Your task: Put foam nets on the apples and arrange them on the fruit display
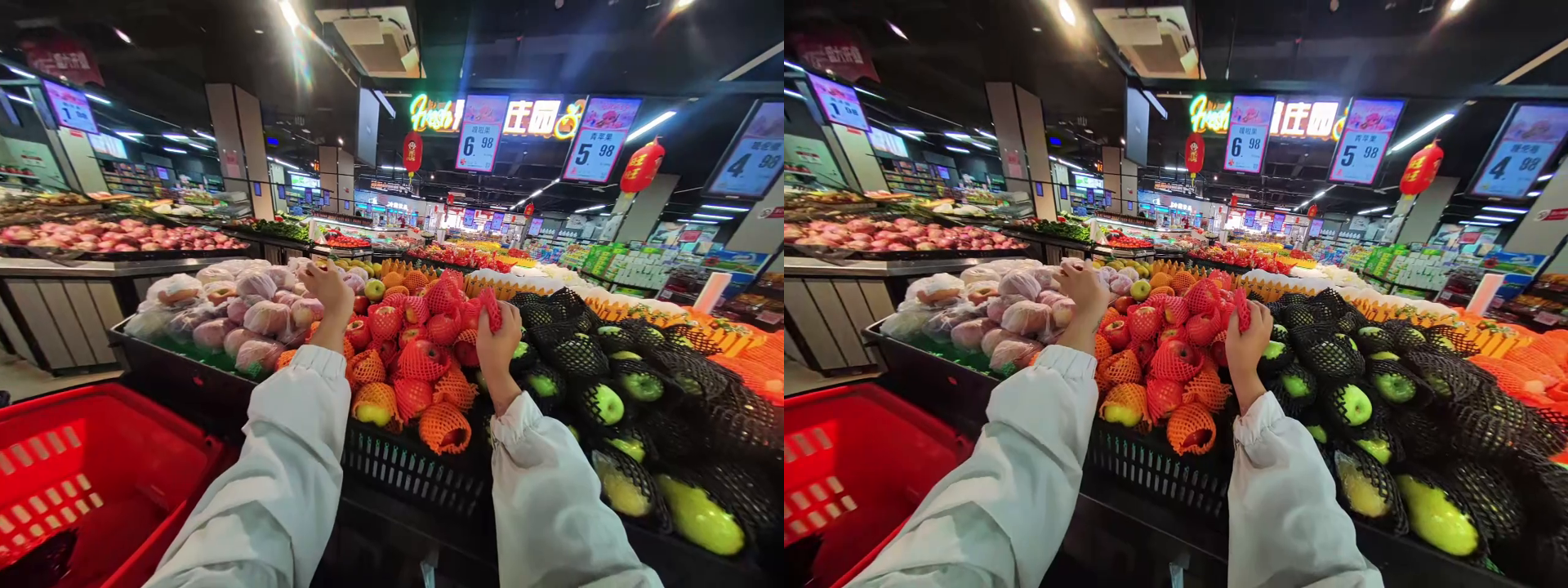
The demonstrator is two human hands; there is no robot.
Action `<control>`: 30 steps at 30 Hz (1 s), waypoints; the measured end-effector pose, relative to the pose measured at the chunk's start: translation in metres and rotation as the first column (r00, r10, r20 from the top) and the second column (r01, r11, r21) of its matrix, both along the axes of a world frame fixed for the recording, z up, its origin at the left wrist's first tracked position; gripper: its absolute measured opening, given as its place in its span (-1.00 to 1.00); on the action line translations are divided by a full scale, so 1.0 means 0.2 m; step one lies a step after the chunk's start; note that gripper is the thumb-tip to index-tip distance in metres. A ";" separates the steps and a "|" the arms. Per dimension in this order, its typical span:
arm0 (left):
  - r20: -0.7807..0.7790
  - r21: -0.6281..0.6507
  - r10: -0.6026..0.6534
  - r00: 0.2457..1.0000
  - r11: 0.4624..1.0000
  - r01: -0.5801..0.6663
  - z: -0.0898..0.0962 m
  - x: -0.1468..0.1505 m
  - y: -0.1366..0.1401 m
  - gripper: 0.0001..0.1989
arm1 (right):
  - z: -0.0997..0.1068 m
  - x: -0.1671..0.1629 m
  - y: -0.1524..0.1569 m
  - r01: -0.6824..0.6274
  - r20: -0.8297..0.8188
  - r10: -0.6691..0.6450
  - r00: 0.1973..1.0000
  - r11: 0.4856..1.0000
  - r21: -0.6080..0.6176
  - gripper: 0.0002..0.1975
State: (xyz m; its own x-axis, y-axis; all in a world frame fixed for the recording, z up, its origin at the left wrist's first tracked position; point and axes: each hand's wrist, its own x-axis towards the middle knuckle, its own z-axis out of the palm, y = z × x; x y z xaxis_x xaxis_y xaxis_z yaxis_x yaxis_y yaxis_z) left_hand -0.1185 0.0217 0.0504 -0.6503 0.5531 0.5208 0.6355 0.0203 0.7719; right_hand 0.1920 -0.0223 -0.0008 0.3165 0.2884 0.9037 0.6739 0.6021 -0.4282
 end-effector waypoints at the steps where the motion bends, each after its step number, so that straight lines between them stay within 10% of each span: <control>1: -0.027 0.077 0.046 0.999 0.996 -0.044 0.03 0.03 -0.04 -0.50 | 0.00 0.00 -0.01 0.022 -0.003 -0.022 1.000 1.000 0.014 -0.76; 5: -0.038 0.440 0.025 0.999 0.898 -0.006 0.09 0.22 -0.16 -0.38 | 0.00 0.00 -0.02 0.136 -0.024 -0.136 0.990 0.991 -0.002 -0.71; 8: 0.129 0.671 -0.280 0.951 0.731 0.125 0.07 0.39 -0.18 -0.33 | 0.00 0.01 -0.02 0.112 -0.035 -0.113 0.993 0.994 -0.005 -0.68; 10: 0.316 0.762 -0.622 0.716 0.616 0.199 0.05 0.46 -0.15 -0.46 | 0.00 0.00 -0.02 0.039 -0.036 -0.039 0.999 0.999 0.007 -0.69; 12: 0.471 0.803 -0.839 0.271 0.535 0.262 0.02 0.50 -0.12 -0.58 | -0.01 -0.01 -0.02 -0.040 -0.014 0.040 0.999 0.999 0.008 -0.70; 14: 0.535 0.823 -0.838 -0.109 0.488 0.290 -0.01 0.51 -0.10 -0.56 | -0.01 -0.02 -0.02 -0.093 0.025 0.093 0.995 0.996 -0.006 -0.71; 16: 0.533 0.841 -0.799 -0.279 0.463 0.281 -0.02 0.49 -0.09 -0.56 | -0.02 -0.03 -0.02 -0.132 0.079 0.134 0.988 0.991 -0.030 -0.70; 30: 0.584 0.750 -0.708 -0.398 0.282 0.598 -0.10 0.58 -0.20 -0.52 | -0.02 -0.05 0.01 -0.268 -0.042 0.264 0.963 0.950 -0.159 -0.62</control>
State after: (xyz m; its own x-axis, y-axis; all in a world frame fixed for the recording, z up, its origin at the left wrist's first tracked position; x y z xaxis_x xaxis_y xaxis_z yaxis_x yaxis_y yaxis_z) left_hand -0.0021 -0.0189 0.0294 0.2270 0.9537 0.1973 -0.7780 0.0557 0.6258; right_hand 0.1824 -0.0210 -0.0057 0.2258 0.5064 0.8322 0.4889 0.6799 -0.5465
